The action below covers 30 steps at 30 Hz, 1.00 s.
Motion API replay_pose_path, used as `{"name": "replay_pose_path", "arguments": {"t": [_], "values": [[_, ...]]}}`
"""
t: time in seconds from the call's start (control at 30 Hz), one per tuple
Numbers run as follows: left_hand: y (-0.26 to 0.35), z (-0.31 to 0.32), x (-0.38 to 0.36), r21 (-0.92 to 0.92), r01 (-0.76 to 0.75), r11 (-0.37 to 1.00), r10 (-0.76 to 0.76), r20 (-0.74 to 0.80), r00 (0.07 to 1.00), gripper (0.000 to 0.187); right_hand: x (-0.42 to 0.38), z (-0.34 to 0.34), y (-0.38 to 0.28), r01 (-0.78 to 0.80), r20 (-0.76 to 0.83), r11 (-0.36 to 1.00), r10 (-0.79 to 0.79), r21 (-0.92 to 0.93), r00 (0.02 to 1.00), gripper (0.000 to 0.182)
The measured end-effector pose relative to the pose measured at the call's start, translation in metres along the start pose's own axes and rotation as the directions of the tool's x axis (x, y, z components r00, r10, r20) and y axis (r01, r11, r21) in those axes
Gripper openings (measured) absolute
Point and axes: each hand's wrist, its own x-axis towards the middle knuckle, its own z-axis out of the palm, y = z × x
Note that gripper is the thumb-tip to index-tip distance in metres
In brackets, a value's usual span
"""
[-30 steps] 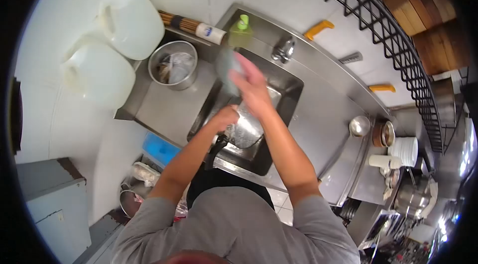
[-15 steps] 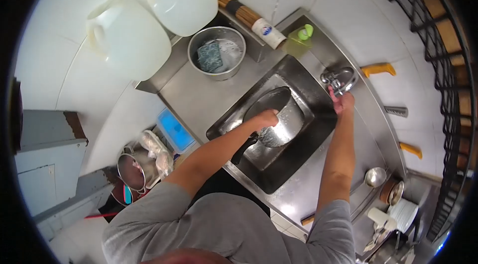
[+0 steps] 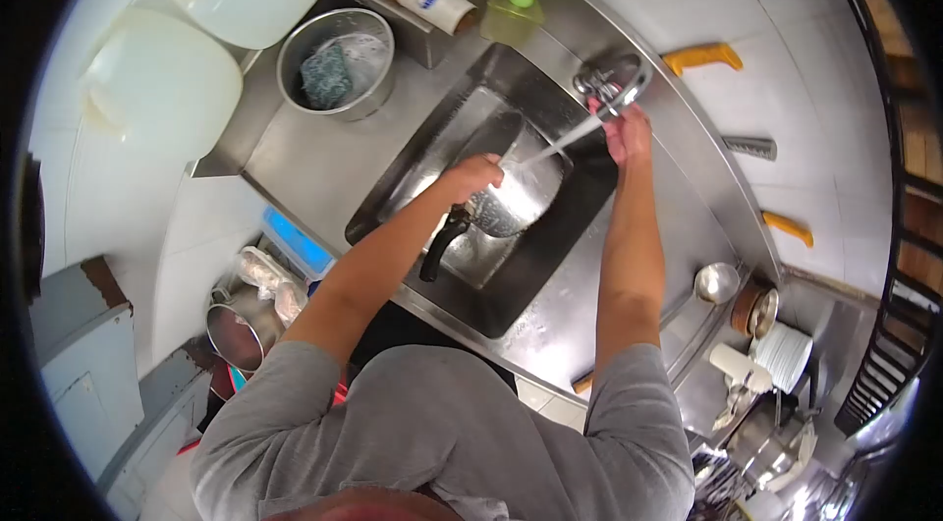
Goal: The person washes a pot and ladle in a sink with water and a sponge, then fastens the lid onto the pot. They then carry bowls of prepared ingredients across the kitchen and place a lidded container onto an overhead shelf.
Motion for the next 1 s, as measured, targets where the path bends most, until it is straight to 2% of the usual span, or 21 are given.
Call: {"name": "replay_pose_path", "arguments": {"t": [0.1, 0.17, 0.2, 0.3, 0.33, 0.37, 0.43, 0.47, 0.5, 0.57, 0.63, 0.7, 0.77, 0.8, 0.9, 0.93, 1.0], "values": [[-0.007, -0.001, 0.007, -0.028, -0.012, 1.000, 0.013, 0.009, 1.000, 0.014, -0.002, 0.008, 0.003, 0.160, 0.025, 0.987, -0.159, -0.028, 0.987, 0.040], [-0.008, -0.002, 0.009, -0.065, 0.012, 0.998, -0.013, -0.008, 1.000, 0.019, -0.003, 0.009, -0.001, 0.229, 0.069, 0.957, -0.220, -0.181, 0.973, 0.037], [-0.009, -0.003, 0.011, -0.082, 0.023, 0.996, -0.025, -0.022, 0.999, 0.022, -0.001, 0.014, -0.001, 0.267, 0.018, 0.907, -0.276, -0.325, 0.961, 0.034], [-0.011, 0.002, 0.016, -0.185, 0.077, 0.980, -0.108, -0.165, 0.980, 0.039, -0.026, 0.042, 0.005, 0.434, 0.061, 0.631, -0.522, -0.644, 0.851, 0.039], [0.000, -0.001, 0.010, -0.135, 0.070, 0.988, -0.084, -0.103, 0.991, 0.049, -0.045, 0.063, 0.002, 0.429, 0.045, 0.471, -0.631, -0.770, 0.774, 0.035], [0.001, -0.001, 0.011, -0.158, 0.035, 0.987, -0.049, -0.086, 0.995, 0.047, -0.048, 0.061, 0.015, 0.371, -0.070, 0.434, -0.722, -0.821, 0.689, 0.026], [-0.001, 0.000, 0.015, -0.208, -0.031, 0.978, 0.020, -0.055, 0.998, 0.042, -0.069, 0.065, 0.044, 0.317, -0.177, 0.554, -0.662, -0.770, 0.728, 0.013], [-0.001, 0.003, 0.014, -0.212, -0.032, 0.977, 0.021, -0.050, 0.998, 0.040, -0.093, 0.091, 0.052, 0.266, -0.205, 0.749, -0.471, -0.607, 0.858, 0.004], [0.001, 0.007, 0.014, -0.216, -0.033, 0.976, 0.023, -0.045, 0.999, 0.037, -0.118, 0.121, 0.057, 0.166, -0.183, 0.894, -0.261, -0.416, 0.948, 0.005], [0.004, 0.017, 0.015, -0.224, -0.033, 0.974, 0.026, -0.034, 0.999, 0.031, -0.139, 0.151, 0.066, 0.020, -0.246, 0.943, -0.108, -0.332, 0.963, 0.013], [-0.012, 0.027, 0.035, -0.249, -0.053, 0.967, 0.062, 0.028, 0.998, 0.035, -0.123, 0.138, 0.063, -0.174, -0.132, 0.935, 0.139, -0.308, 0.981, 0.019], [-0.022, 0.031, 0.039, -0.291, -0.082, 0.953, 0.103, 0.057, 0.993, 0.035, -0.118, 0.131, 0.061, -0.268, -0.032, 0.934, 0.268, -0.238, 0.963, 0.025], [-0.002, 0.030, 0.020, -0.356, -0.125, 0.926, 0.155, 0.055, 0.986, 0.031, -0.125, 0.150, 0.037, -0.266, 0.044, 0.958, 0.272, -0.111, 0.961, 0.029], [0.008, 0.026, 0.013, -0.357, -0.066, 0.932, 0.089, 0.048, 0.995, 0.028, -0.123, 0.144, 0.038, -0.266, 0.111, 0.961, 0.273, -0.078, 0.956, 0.035], [0.009, 0.012, 0.009, -0.556, -0.106, 0.825, 0.162, 0.052, 0.985, 0.025, -0.128, 0.138, 0.029, -0.355, 0.404, 0.927, 0.372, -0.119, 0.836, 0.036], [0.008, 0.003, 0.015, -0.500, 0.021, 0.866, -0.007, 0.030, 1.000, 0.030, -0.125, 0.128, 0.035, -0.358, 0.310, 0.910, 0.409, -0.212, 0.858, 0.038], [0.003, -0.003, 0.013, -0.479, 0.023, 0.877, -0.006, 0.036, 0.999, 0.038, -0.124, 0.127, 0.044, -0.218, 0.119, 0.931, 0.262, -0.294, 0.958, 0.036]]}}
